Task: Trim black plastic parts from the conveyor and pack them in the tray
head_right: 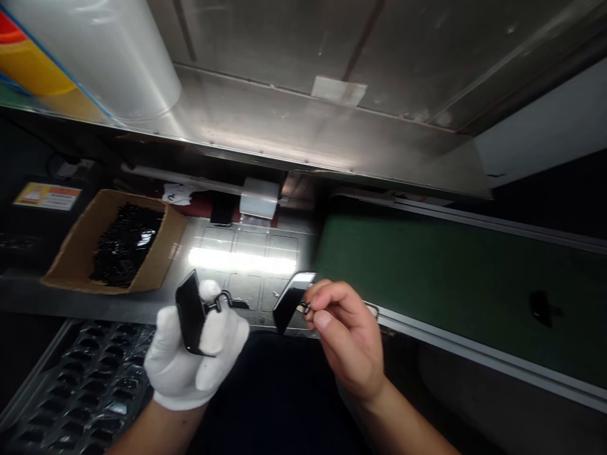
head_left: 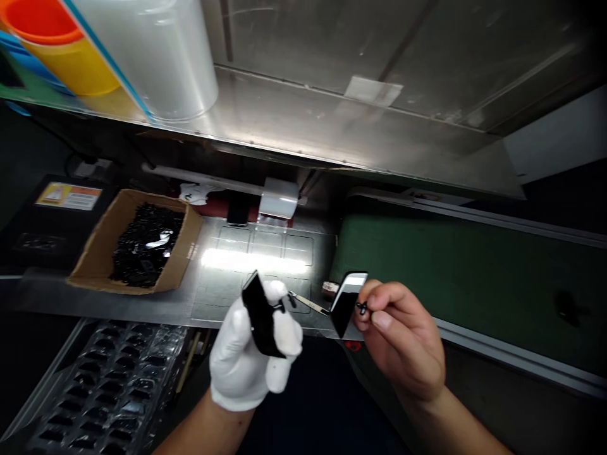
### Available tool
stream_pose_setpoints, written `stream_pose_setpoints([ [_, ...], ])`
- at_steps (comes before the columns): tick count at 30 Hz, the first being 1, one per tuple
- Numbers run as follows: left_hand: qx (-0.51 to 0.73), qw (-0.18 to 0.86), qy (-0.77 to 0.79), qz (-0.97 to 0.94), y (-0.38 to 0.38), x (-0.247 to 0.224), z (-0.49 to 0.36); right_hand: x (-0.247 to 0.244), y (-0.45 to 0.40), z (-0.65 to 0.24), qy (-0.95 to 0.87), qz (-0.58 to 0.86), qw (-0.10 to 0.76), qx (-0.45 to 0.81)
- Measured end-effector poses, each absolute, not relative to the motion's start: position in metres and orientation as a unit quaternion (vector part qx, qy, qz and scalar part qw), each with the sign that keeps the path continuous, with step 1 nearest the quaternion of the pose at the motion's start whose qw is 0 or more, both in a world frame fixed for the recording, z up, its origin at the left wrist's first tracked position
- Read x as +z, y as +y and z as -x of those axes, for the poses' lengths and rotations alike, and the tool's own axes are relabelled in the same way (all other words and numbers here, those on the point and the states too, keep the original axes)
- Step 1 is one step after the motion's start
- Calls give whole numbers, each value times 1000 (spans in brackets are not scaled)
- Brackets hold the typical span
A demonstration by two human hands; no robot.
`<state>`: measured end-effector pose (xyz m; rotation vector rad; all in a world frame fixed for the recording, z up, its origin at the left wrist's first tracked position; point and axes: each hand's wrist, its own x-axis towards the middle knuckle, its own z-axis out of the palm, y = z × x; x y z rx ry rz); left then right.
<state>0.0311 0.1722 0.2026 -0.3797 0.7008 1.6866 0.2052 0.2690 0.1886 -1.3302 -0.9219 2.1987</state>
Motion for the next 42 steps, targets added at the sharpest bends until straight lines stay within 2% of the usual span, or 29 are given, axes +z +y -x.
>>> stream_pose_setpoints([
  [6, 659, 586, 414, 226, 167, 206, -26, 195, 276, -197, -294, 425, 196, 833],
  [15, 635, 602, 426, 228, 160, 199, -28, 196, 276, -191, -259, 389, 195, 862],
  [32, 619, 607, 440, 234, 165, 195, -24, 190, 278, -185, -299, 399, 190, 846],
  [36, 630, 597, 432, 244, 162, 196, -22, 189, 289, -187, -456, 381, 179, 784],
  [42, 633, 579, 442, 262, 159, 196, -9, 194, 322, -188, -776, 167, 198, 575],
])
